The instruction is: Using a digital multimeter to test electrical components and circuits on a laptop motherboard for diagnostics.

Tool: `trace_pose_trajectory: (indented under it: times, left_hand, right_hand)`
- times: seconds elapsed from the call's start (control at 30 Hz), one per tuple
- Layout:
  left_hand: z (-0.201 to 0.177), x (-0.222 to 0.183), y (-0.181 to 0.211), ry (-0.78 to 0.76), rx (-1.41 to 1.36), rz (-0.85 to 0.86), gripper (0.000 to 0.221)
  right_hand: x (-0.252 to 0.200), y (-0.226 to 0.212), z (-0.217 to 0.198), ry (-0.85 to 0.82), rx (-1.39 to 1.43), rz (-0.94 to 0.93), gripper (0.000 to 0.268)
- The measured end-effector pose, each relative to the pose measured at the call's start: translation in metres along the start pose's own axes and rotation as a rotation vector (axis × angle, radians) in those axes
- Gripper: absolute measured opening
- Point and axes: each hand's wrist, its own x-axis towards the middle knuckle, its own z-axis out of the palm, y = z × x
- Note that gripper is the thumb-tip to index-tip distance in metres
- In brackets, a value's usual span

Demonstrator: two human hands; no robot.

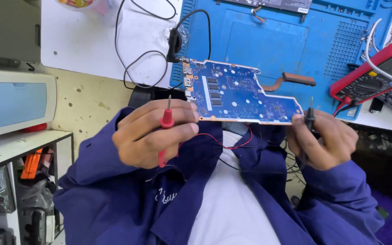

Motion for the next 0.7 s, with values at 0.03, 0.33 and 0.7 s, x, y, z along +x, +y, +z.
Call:
trace_pose_trajectory:
  times: [0.03, 0.33, 0.7]
  left_hand:
    - [0.008, -0.011, -0.009, 0.041, -0.006, -0.017, 0.009]
    - [0.033, -0.067, -0.044, -0.111, 0.056, -0.131, 0.01]
    - [0.041, -0.097, -0.059, -0.27, -0.02, -0.263, 0.014]
  right_hand:
    - [-0.005, 0.009, 0.013, 0.048, -0.052, -0.065, 0.016]
    - [-0.02, 0.052, 0.066, 0.086, -0.099, -0.182, 0.01]
    - [-0.04, 0.054, 0.063, -0.222, -0.036, -0.101, 0.016]
